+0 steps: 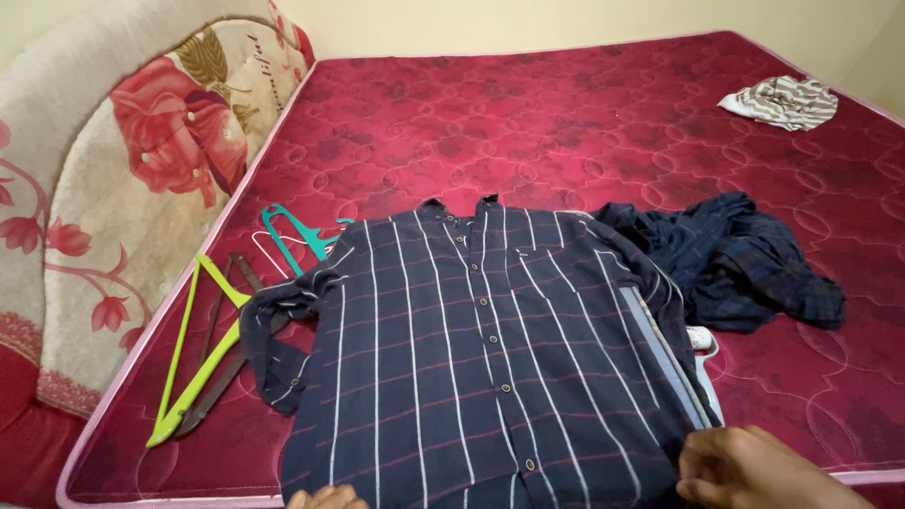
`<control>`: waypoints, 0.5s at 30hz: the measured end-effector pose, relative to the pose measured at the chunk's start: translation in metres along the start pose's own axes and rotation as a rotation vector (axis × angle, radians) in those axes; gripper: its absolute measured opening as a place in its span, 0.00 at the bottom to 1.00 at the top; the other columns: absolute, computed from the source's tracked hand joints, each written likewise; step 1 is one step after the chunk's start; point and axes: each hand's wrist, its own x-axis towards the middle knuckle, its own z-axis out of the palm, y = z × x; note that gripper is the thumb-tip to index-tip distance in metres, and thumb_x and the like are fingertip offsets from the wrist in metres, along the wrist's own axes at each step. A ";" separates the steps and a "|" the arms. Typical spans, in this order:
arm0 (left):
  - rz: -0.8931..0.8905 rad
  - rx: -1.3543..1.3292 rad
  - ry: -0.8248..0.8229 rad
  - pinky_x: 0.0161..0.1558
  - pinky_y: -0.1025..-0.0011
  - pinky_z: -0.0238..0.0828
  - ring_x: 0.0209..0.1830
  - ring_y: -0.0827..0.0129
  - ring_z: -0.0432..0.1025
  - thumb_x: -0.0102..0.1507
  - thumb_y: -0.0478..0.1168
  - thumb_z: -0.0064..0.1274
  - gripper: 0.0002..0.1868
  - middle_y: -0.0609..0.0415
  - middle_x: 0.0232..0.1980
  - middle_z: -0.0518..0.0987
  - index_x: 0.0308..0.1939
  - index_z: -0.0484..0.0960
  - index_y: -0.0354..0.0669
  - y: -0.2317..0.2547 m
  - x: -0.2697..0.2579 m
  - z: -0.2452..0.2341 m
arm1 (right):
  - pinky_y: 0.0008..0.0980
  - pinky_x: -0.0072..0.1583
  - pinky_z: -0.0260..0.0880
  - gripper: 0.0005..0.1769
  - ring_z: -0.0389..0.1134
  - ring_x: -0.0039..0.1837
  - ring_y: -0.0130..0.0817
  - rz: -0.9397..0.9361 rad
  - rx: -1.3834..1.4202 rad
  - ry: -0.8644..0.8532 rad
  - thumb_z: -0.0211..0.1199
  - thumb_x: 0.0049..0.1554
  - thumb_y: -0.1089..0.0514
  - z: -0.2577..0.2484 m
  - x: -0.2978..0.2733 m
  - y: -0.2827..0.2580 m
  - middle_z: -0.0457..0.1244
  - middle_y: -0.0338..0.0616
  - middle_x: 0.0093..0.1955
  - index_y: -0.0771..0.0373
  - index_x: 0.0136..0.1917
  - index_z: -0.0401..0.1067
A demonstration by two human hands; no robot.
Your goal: The person lays a dark striped shirt flat on a suitcase and uses a lint roller to remove lint from the shirt's surface. The person repeatedly rolls the lint roller over the shirt's front and sleeves.
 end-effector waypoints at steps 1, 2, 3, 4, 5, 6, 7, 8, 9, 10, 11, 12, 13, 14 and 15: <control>-0.001 0.000 0.003 0.20 0.69 0.38 0.10 0.79 0.50 0.44 0.51 0.46 0.14 0.65 0.15 0.55 0.13 0.57 0.57 0.003 0.000 0.003 | 0.31 0.45 0.73 0.16 0.74 0.40 0.25 0.027 -0.017 0.006 0.74 0.50 0.42 0.001 0.001 -0.002 0.71 0.33 0.34 0.54 0.40 0.77; -0.002 -0.005 0.008 0.20 0.69 0.38 0.10 0.79 0.50 0.44 0.51 0.45 0.14 0.65 0.15 0.54 0.13 0.57 0.57 0.006 0.000 0.008 | 0.33 0.45 0.73 0.18 0.74 0.39 0.29 0.037 0.043 0.033 0.76 0.49 0.41 0.007 0.005 -0.005 0.71 0.37 0.33 0.54 0.40 0.77; -0.004 -0.002 0.016 0.20 0.69 0.37 0.10 0.79 0.49 0.44 0.51 0.45 0.14 0.65 0.15 0.54 0.13 0.57 0.57 0.015 -0.001 0.013 | 0.35 0.44 0.73 0.20 0.73 0.39 0.32 0.044 0.102 0.058 0.77 0.48 0.40 0.018 0.010 -0.008 0.70 0.40 0.33 0.55 0.40 0.77; -0.007 -0.004 0.027 0.20 0.69 0.37 0.10 0.79 0.49 0.44 0.51 0.45 0.14 0.65 0.15 0.54 0.13 0.56 0.57 0.026 -0.001 0.021 | 0.37 0.44 0.74 0.21 0.73 0.38 0.36 0.049 0.161 0.084 0.79 0.47 0.39 0.030 0.015 -0.008 0.70 0.44 0.32 0.55 0.41 0.77; -0.011 -0.007 0.034 0.20 0.69 0.37 0.10 0.79 0.49 0.44 0.51 0.45 0.14 0.65 0.15 0.53 0.13 0.56 0.57 0.036 -0.002 0.027 | 0.39 0.44 0.74 0.18 0.73 0.40 0.37 -0.015 0.162 0.111 0.76 0.48 0.41 0.046 0.024 -0.008 0.70 0.44 0.35 0.55 0.41 0.77; -0.016 -0.009 0.040 0.20 0.69 0.37 0.10 0.79 0.48 0.44 0.51 0.45 0.14 0.65 0.15 0.53 0.13 0.56 0.57 0.049 -0.004 0.034 | 0.40 0.45 0.75 0.16 0.74 0.41 0.38 -0.111 0.138 0.133 0.73 0.49 0.43 0.065 0.037 -0.009 0.70 0.44 0.38 0.54 0.41 0.77; -0.020 -0.017 0.049 0.20 0.69 0.37 0.10 0.79 0.48 0.44 0.51 0.44 0.14 0.64 0.15 0.53 0.13 0.56 0.57 0.062 -0.005 0.045 | 0.41 0.45 0.76 0.13 0.74 0.42 0.40 -0.212 0.110 0.158 0.70 0.50 0.44 0.083 0.050 -0.008 0.71 0.44 0.41 0.54 0.41 0.77; -0.024 -0.026 0.059 0.20 0.69 0.37 0.10 0.79 0.48 0.44 0.51 0.44 0.14 0.64 0.15 0.52 0.13 0.55 0.57 0.074 -0.006 0.054 | 0.43 0.46 0.76 0.11 0.75 0.43 0.41 -0.316 0.034 0.186 0.66 0.51 0.46 0.100 0.065 -0.010 0.71 0.44 0.44 0.53 0.41 0.78; -0.031 -0.029 0.059 0.20 0.69 0.37 0.10 0.79 0.47 0.43 0.51 0.44 0.14 0.64 0.15 0.52 0.13 0.55 0.57 0.085 -0.008 0.059 | 0.44 0.46 0.77 0.09 0.76 0.44 0.42 -0.408 -0.043 0.213 0.63 0.52 0.48 0.119 0.077 -0.013 0.71 0.44 0.47 0.53 0.41 0.78; -0.039 -0.027 0.062 0.20 0.70 0.37 0.10 0.78 0.47 0.43 0.51 0.44 0.14 0.64 0.15 0.52 0.13 0.55 0.57 0.096 -0.011 0.063 | 0.46 0.47 0.77 0.09 0.76 0.45 0.44 -0.488 -0.102 0.234 0.60 0.53 0.50 0.134 0.086 -0.016 0.71 0.44 0.50 0.52 0.42 0.78; -0.043 -0.028 0.069 0.20 0.70 0.37 0.10 0.78 0.47 0.43 0.51 0.44 0.14 0.64 0.15 0.51 0.13 0.55 0.57 0.108 -0.012 0.070 | 0.47 0.44 0.77 0.09 0.76 0.44 0.44 -0.433 -0.169 0.259 0.60 0.54 0.48 0.150 0.092 -0.021 0.71 0.43 0.48 0.52 0.42 0.76; -0.048 -0.026 0.075 0.20 0.70 0.37 0.10 0.78 0.47 0.43 0.51 0.44 0.14 0.64 0.15 0.51 0.13 0.54 0.57 0.122 -0.013 0.079 | 0.48 0.41 0.76 0.09 0.75 0.42 0.44 -0.378 -0.237 0.283 0.60 0.56 0.47 0.160 0.097 -0.024 0.70 0.42 0.46 0.52 0.43 0.75; -0.049 -0.024 0.083 0.20 0.70 0.37 0.11 0.78 0.46 0.43 0.51 0.43 0.14 0.64 0.15 0.51 0.13 0.54 0.57 0.135 -0.013 0.089 | 0.48 0.39 0.76 0.08 0.75 0.39 0.43 -0.348 -0.257 0.322 0.60 0.55 0.47 0.167 0.102 -0.027 0.70 0.41 0.44 0.51 0.41 0.74; -0.048 -0.013 0.090 0.20 0.70 0.37 0.11 0.78 0.46 0.43 0.51 0.43 0.14 0.64 0.15 0.50 0.13 0.54 0.57 0.142 -0.013 0.096 | 0.47 0.37 0.75 0.08 0.75 0.37 0.42 -0.317 -0.278 0.360 0.61 0.54 0.47 0.175 0.106 -0.033 0.69 0.39 0.43 0.50 0.40 0.74; -0.050 -0.006 0.100 0.20 0.70 0.37 0.11 0.78 0.46 0.43 0.51 0.43 0.14 0.64 0.15 0.50 0.13 0.54 0.57 0.147 -0.014 0.102 | 0.47 0.35 0.74 0.08 0.74 0.35 0.41 -0.291 -0.298 0.400 0.61 0.53 0.47 0.182 0.109 -0.038 0.69 0.38 0.41 0.50 0.38 0.74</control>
